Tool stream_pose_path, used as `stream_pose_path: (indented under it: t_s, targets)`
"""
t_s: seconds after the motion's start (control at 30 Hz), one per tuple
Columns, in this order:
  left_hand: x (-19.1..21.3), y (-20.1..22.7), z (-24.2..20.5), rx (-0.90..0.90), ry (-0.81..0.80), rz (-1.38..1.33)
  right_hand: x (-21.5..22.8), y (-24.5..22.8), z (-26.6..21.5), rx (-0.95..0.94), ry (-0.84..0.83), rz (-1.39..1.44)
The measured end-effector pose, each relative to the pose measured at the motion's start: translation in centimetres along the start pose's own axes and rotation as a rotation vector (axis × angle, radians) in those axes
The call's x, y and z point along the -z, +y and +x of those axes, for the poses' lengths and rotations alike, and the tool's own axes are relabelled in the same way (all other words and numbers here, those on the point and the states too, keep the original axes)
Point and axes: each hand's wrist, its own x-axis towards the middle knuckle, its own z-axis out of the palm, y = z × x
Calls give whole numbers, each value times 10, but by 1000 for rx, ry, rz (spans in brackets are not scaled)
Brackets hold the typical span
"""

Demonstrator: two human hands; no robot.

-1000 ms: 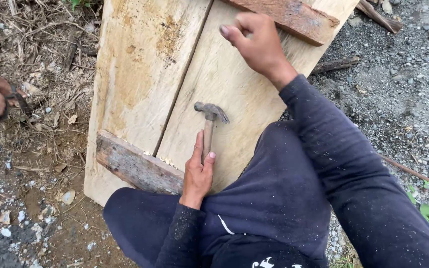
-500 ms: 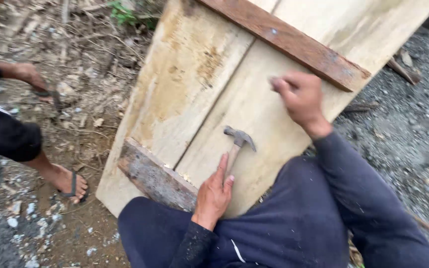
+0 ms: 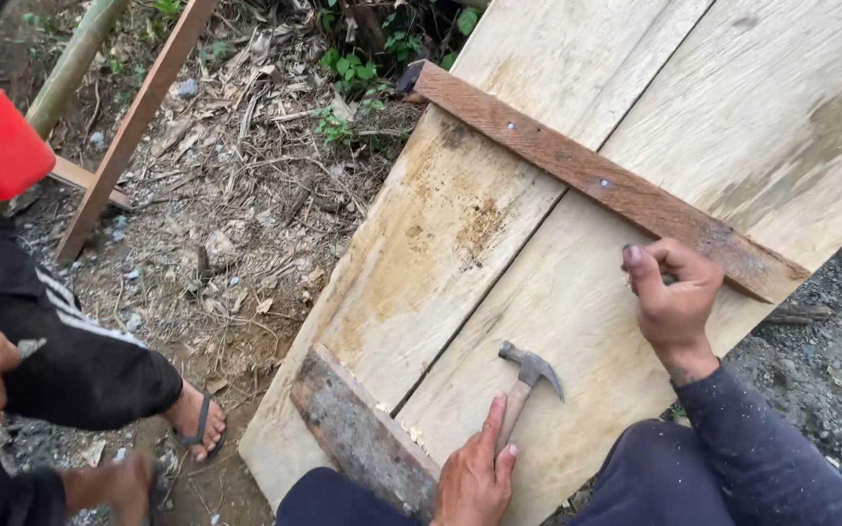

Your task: Hammering nails and wooden dowels into wooden boards at a construction site.

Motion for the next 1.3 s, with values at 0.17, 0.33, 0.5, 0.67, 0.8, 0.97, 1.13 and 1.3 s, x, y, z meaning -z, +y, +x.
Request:
stream_pose_path:
  t_s: [0.17, 0.33, 0.5, 0.67, 0.8, 0.97, 1.13, 1.3]
  targets:
    - [-18, -23, 6, -107, 41, -17, -51, -65, 49, -11, -228, -421]
    - [-16, -18, 7, 121, -103, 42, 0, -48, 11, 115, -288, -196]
    - [-33, -50, 9, 108, -103, 81, -13, -48, 20, 227, -268, -86]
    - [-57, -116, 22, -116, 10, 52, -34, -64, 52, 132, -294, -248]
    - [-34, -85, 15, 42, -79, 98, -8, -64, 35, 194, -344, -37]
    - [6, 19, 8, 256, -113, 215, 6, -5, 0, -102, -272, 49]
    - [-11, 17, 10, 242, -92, 181, 1, -26, 22, 4, -291, 4]
    - [-19, 9, 12, 237, -62, 163, -22, -35, 37, -39, -384, -254]
